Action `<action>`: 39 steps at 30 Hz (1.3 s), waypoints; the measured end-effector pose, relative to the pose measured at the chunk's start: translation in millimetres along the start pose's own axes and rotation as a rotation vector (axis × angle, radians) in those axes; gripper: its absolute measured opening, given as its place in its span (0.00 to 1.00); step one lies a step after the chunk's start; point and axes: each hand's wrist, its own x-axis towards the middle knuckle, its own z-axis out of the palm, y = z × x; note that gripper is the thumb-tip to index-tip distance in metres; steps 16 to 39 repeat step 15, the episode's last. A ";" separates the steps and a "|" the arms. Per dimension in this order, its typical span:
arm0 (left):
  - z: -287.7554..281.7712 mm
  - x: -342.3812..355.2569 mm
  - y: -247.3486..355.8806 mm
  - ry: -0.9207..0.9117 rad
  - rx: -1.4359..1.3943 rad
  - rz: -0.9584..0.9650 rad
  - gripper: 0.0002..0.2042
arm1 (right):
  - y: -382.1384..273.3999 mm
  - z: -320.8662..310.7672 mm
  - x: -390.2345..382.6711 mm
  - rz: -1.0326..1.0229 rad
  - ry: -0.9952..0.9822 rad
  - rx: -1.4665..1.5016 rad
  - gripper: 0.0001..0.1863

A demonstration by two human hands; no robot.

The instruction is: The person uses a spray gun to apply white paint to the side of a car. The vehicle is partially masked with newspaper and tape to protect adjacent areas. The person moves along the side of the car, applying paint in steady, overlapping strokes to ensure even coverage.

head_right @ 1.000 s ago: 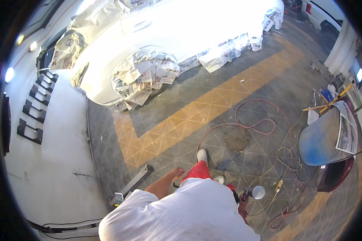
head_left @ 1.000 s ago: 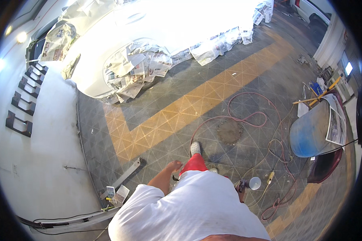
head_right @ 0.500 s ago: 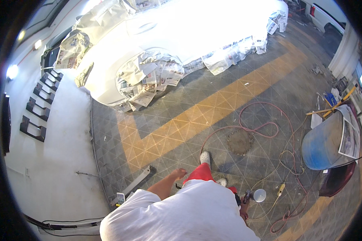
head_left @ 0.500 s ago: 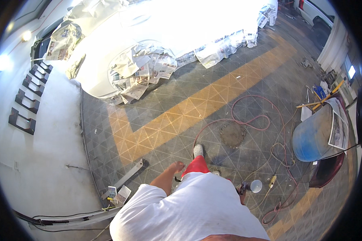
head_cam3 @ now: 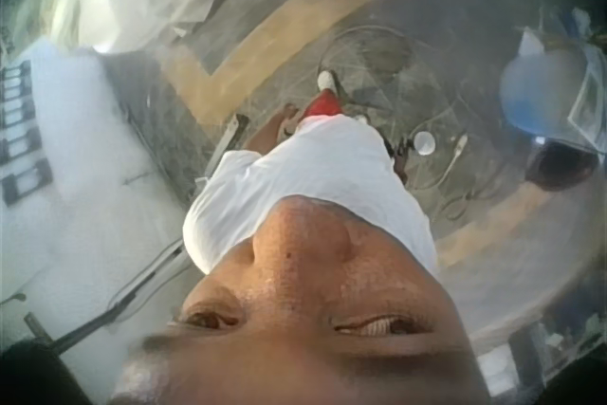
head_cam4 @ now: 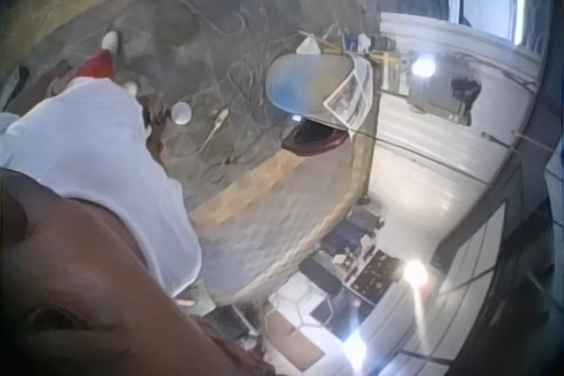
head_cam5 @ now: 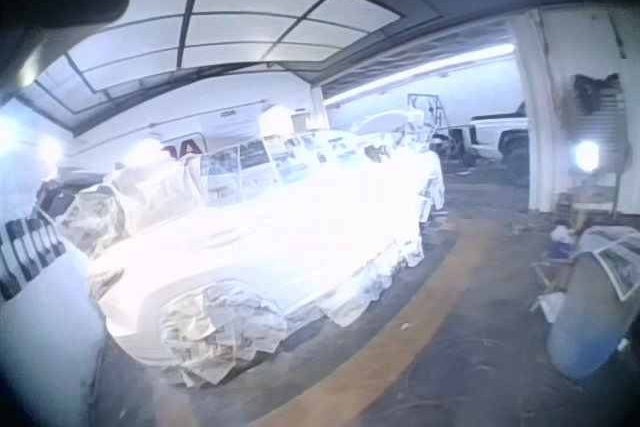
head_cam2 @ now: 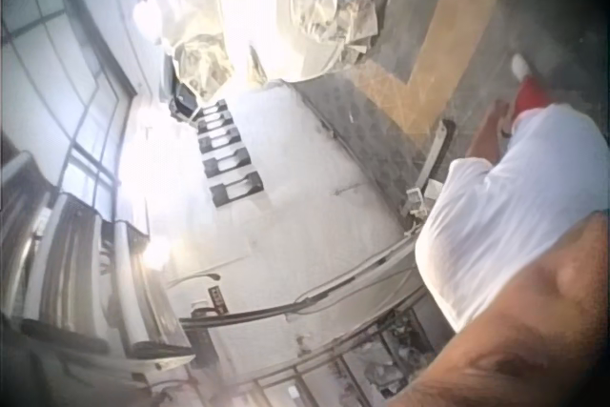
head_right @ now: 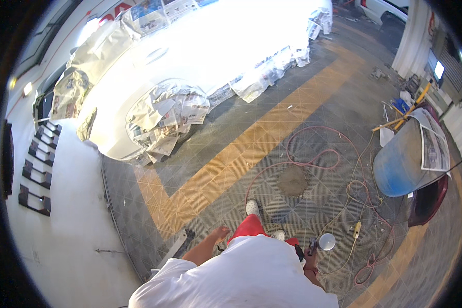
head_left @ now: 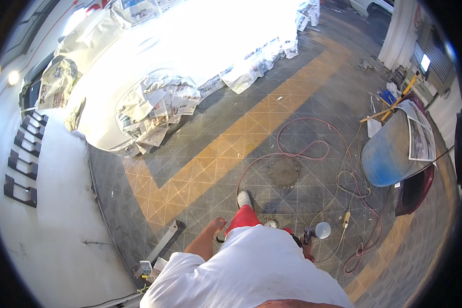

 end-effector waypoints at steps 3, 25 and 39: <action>9.4 -2.9 -28.8 0.049 0.117 -0.060 0.19 | -20.4 11.8 -7.8 0.089 -0.059 0.033 0.36; -11.3 10.6 12.0 -0.054 -0.204 -0.272 0.18 | -19.4 -11.2 -18.9 0.383 -0.128 -0.012 0.41; -11.3 10.6 12.0 -0.054 -0.204 -0.272 0.18 | -19.4 -11.2 -18.9 0.383 -0.128 -0.012 0.41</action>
